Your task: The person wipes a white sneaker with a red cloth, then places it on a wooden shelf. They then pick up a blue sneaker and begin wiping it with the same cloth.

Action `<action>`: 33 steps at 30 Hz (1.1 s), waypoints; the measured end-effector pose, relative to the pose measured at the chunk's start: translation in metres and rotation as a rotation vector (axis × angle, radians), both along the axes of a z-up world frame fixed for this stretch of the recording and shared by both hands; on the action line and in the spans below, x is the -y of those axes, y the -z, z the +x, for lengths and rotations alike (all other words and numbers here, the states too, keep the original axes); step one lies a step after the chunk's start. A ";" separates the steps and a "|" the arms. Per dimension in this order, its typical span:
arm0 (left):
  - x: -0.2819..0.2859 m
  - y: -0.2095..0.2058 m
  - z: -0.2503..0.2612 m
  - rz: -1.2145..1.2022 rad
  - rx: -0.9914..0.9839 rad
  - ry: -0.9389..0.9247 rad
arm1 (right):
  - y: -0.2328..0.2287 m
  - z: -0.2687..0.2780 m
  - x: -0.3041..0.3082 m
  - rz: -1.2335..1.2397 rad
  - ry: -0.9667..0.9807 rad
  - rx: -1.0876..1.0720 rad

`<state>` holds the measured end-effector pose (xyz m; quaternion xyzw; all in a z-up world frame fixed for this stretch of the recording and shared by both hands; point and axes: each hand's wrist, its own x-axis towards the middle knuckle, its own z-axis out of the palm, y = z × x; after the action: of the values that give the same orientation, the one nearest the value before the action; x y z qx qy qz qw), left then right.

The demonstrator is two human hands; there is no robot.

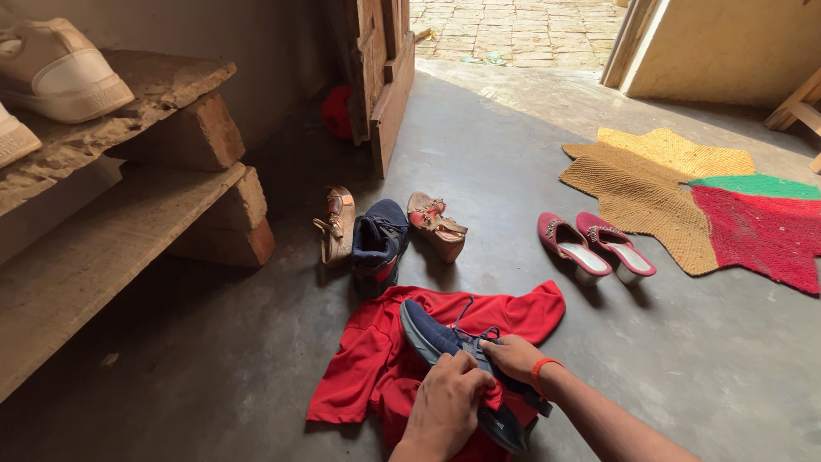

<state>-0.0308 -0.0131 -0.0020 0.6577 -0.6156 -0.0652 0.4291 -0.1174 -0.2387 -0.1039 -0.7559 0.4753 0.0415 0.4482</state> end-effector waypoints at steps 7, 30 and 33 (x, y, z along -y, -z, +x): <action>0.000 0.002 0.000 0.063 -0.104 -0.014 | -0.011 -0.019 -0.007 -0.126 -0.014 -0.022; 0.004 0.004 -0.002 0.120 0.027 -0.261 | -0.088 -0.070 -0.055 -0.340 -0.579 -0.197; 0.001 0.002 0.001 0.166 0.068 -0.401 | -0.097 -0.068 -0.074 -0.396 -0.570 -0.185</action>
<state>-0.0295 -0.0139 -0.0035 0.8018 -0.4792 -0.0071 0.3569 -0.1855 -0.1648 -0.0065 -0.9233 0.2829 0.1401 0.2187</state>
